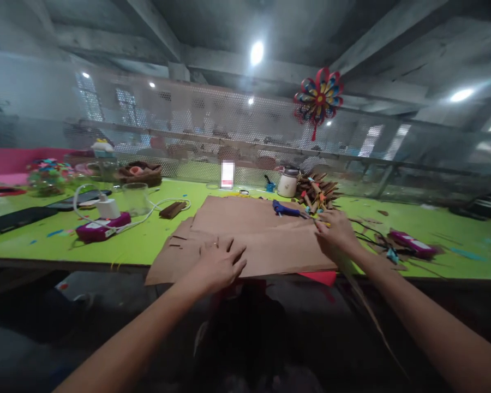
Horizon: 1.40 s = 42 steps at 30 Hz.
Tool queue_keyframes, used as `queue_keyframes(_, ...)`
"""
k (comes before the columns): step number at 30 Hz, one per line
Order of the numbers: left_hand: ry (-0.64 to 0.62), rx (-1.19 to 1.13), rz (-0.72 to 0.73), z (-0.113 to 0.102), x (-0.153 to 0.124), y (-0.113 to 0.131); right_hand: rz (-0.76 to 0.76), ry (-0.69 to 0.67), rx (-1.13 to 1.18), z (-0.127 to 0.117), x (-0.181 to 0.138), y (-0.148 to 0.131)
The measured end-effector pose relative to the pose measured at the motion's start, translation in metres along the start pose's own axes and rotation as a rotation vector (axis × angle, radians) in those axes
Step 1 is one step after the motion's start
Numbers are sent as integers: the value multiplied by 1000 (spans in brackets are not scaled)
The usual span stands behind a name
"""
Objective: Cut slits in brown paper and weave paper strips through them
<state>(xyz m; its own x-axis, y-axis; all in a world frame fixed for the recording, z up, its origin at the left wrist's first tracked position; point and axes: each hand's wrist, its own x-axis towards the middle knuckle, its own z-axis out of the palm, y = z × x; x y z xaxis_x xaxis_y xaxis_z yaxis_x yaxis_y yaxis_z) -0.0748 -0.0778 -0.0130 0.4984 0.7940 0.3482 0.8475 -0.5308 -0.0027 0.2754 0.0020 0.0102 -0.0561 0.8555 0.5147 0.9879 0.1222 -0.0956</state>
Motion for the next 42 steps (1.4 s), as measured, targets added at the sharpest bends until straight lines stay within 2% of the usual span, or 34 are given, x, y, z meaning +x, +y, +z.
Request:
queue_keyframes(2, -51, 35, -36, -3, 0, 3, -262, -68, 103, -8, -8, -28)
queue_keyframes(3, -62, 42, -50, -4, -1, 4, -414, -145, 169, -13, -13, -42)
queue_keyframes(4, -67, 47, -59, -6, -1, 5, -517, -230, 216, -17, -20, -56)
queue_keyframes(6, -65, 50, -63, -8, -3, 5, -630, -414, 263, -25, -34, -78)
queue_keyframes(8, -62, 39, -47, -10, -4, 3, -645, -532, 265, -30, -46, -90)
queue_keyframes(10, -62, 10, -17, -12, -6, -2, -639, -578, 256, -33, -52, -93)
queue_keyframes(15, -6, -34, -30, -19, -17, -7, -661, -553, 244, -36, -47, -88)
queue_keyframes(17, 88, -44, -61, -23, -29, -2, -665, -555, 247, -37, -44, -87)
queue_keyframes(22, 458, -180, -134, -30, -65, 21, -664, -562, 324, -31, -41, -80)
queue_keyframes(24, 553, -239, -189, -28, -77, 28, -674, -547, 365, -28, -42, -77)
queue_keyframes(30, 531, -221, -209, -6, -88, 28, -643, -438, 402, -22, -51, -76)
queue_keyframes(33, 559, -188, -229, 2, -88, 25, -661, -441, 435, -22, -54, -74)
queue_keyframes(37, 578, -144, -315, 4, -92, 22, -638, -502, 463, -24, -58, -69)
queue_keyframes(42, 583, -144, -377, -3, -96, 13, -596, -499, 487, -26, -63, -68)
